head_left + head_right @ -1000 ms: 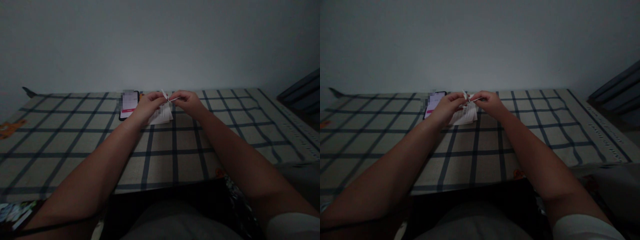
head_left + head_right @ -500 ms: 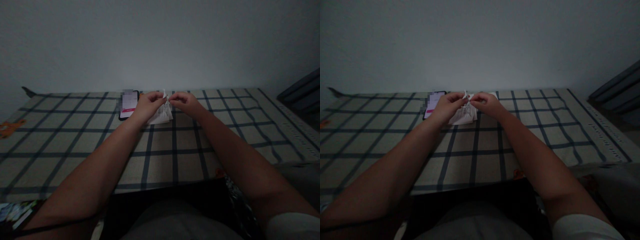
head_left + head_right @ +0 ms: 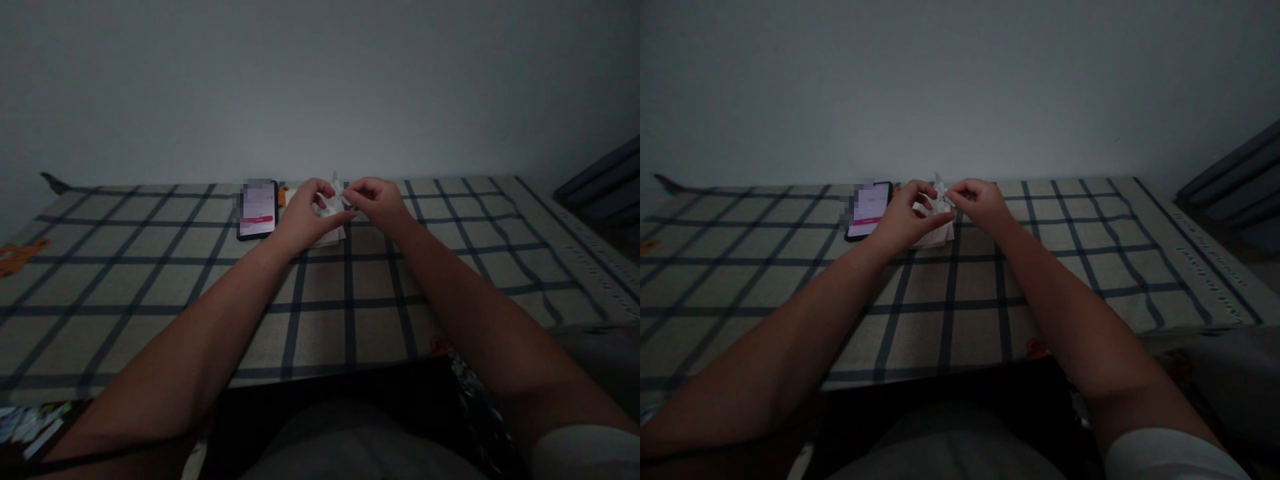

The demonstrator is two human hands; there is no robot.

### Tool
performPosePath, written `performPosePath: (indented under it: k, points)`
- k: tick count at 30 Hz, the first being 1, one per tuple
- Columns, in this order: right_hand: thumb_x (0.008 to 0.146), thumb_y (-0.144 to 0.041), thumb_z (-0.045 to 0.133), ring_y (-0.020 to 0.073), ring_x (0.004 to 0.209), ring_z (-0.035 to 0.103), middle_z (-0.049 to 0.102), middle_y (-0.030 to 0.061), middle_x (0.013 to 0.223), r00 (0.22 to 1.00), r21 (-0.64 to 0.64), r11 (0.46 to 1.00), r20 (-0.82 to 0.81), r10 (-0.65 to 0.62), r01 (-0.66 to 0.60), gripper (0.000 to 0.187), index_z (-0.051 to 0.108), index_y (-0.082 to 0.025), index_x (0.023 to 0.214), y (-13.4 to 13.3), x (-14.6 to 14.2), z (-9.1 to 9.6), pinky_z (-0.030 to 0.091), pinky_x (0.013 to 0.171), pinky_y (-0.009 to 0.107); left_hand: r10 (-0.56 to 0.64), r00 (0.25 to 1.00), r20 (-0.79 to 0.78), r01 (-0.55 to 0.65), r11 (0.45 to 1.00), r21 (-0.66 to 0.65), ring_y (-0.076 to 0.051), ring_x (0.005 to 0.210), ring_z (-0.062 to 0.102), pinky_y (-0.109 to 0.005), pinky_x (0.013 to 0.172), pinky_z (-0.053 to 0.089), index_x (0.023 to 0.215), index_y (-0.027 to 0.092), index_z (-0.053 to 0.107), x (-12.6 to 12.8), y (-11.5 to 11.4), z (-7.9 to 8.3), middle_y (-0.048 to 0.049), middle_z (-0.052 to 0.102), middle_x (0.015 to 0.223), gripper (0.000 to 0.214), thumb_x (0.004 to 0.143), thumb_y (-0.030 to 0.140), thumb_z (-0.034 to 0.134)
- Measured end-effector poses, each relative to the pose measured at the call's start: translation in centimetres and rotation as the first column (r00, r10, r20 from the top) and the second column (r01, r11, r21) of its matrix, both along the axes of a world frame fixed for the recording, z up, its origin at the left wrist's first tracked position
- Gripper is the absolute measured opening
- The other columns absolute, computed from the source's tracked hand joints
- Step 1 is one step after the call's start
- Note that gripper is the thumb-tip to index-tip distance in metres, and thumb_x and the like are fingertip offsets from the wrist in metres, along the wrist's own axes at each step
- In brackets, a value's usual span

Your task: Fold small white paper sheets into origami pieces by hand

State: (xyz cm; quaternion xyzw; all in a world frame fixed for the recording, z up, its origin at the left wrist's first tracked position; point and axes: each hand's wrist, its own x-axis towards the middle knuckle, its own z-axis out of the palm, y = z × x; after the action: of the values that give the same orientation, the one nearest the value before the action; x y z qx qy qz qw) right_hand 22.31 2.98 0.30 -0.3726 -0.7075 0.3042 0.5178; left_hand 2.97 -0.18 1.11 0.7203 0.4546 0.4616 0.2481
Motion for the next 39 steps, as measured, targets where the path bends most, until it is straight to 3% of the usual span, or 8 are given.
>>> performPosePath:
  k: [5, 11, 14, 20, 24, 27, 33, 39]
  points:
    - [0.082, -0.052, 0.078, 0.0163, 0.071, 0.060, 0.070, 0.0017, 0.075, 1.000, 0.014, 1.000, -0.011, -0.017, 0.017, 0.032, 0.072, -0.020, 0.083, 0.0, 0.0, 0.0, 0.051, 0.068, 0.032, 0.002, 0.999, -0.053, 0.002, 0.998, 0.064, -0.019, 0.088, 0.060, -0.032, 0.078, 0.049, 0.104, 0.023, 0.065, -0.1, 0.2, -0.1, -0.0027, 0.067, 0.105, 0.056, 0.063, 0.045, 0.096]
    - [0.085, -0.057, 0.075, 0.0153, 0.072, 0.060, 0.069, 0.0021, 0.079, 0.999, 0.023, 0.998, 0.003, 0.050, -0.050, 0.039, 0.074, -0.019, 0.090, -0.1, 0.0, 0.2, 0.052, 0.071, 0.032, 0.006, 1.000, 0.025, -0.008, 0.997, 0.081, -0.020, 0.093, 0.063, -0.030, 0.079, 0.049, 0.096, 0.022, 0.072, -0.6, 0.9, -0.1, -0.0049, 0.072, 0.097, 0.037, 0.092, 0.059, 0.069]
    - [0.085, -0.056, 0.075, 0.0154, 0.074, 0.061, 0.070, 0.0031, 0.085, 0.995, 0.009, 0.995, 0.002, 0.096, -0.096, 0.040, 0.075, -0.019, 0.097, -0.1, 0.1, 0.2, 0.053, 0.073, 0.032, 0.001, 0.998, 0.056, -0.006, 0.995, 0.096, -0.021, 0.095, 0.065, -0.029, 0.076, 0.049, 0.089, 0.022, 0.075, -1.0, 1.2, -0.1, -0.0058, 0.074, 0.096, 0.041, 0.091, 0.062, 0.067]
    - [0.081, -0.047, 0.078, 0.0178, 0.086, 0.064, 0.073, 0.0047, 0.094, 0.991, 0.003, 0.991, 0.021, 0.134, -0.135, 0.032, 0.072, -0.020, 0.098, 0.3, 0.0, -0.2, 0.055, 0.082, 0.034, -0.012, 0.999, 0.030, 0.009, 0.994, 0.110, -0.020, 0.085, 0.065, -0.031, 0.073, 0.049, 0.089, 0.024, 0.079, -1.4, 1.1, 0.0, -0.0058, 0.077, 0.094, 0.032, 0.086, 0.056, 0.077]
    - [0.076, -0.045, 0.078, 0.0181, 0.084, 0.063, 0.071, 0.0033, 0.090, 0.995, 0.031, 0.994, 0.013, 0.101, -0.102, 0.031, 0.068, -0.020, 0.092, 0.8, 0.1, -0.6, 0.053, 0.079, 0.033, -0.027, 0.993, -0.112, 0.056, 0.961, 0.270, -0.023, 0.093, 0.067, -0.038, 0.088, 0.050, 0.087, 0.028, 0.081, -1.6, 0.8, 0.3, -0.0051, 0.078, 0.093, 0.020, 0.086, 0.048, 0.080]
    - [0.080, -0.042, 0.075, 0.0190, 0.083, 0.062, 0.072, 0.0038, 0.088, 0.989, 0.045, 0.994, 0.108, 0.097, -0.102, 0.025, 0.071, -0.020, 0.089, 0.8, 0.3, -0.5, 0.050, 0.075, 0.033, -0.036, 0.977, -0.209, 0.109, 0.930, 0.351, -0.024, 0.099, 0.067, -0.041, 0.096, 0.048, 0.088, 0.030, 0.082, -1.9, 0.8, 0.4, -0.0045, 0.078, 0.097, 0.012, 0.088, 0.042, 0.080]
    - [0.085, -0.039, 0.071, 0.0192, 0.083, 0.062, 0.072, 0.0043, 0.087, 0.982, 0.140, 0.987, 0.178, 0.055, -0.081, 0.020, 0.075, -0.020, 0.087, 0.6, 0.7, 0.0, 0.049, 0.074, 0.032, -0.077, 0.950, -0.304, 0.192, 0.908, 0.372, -0.024, 0.104, 0.067, -0.042, 0.096, 0.048, 0.101, 0.030, 0.083, -2.1, 0.8, 0.4, -0.0056, 0.079, 0.108, 0.015, 0.095, 0.039, 0.071]
    - [0.084, -0.042, 0.073, 0.0195, 0.082, 0.063, 0.073, 0.0043, 0.087, 0.986, 0.151, 0.988, 0.168, 0.018, -0.044, 0.022, 0.073, -0.020, 0.088, 0.6, 0.6, -0.3, 0.050, 0.076, 0.033, 0.011, 0.978, -0.209, 0.069, 0.925, 0.373, -0.025, 0.103, 0.068, -0.040, 0.091, 0.050, 0.100, 0.028, 0.081, -1.9, 0.5, 0.4, -0.0065, 0.079, 0.104, 0.018, 0.094, 0.043, 0.071]
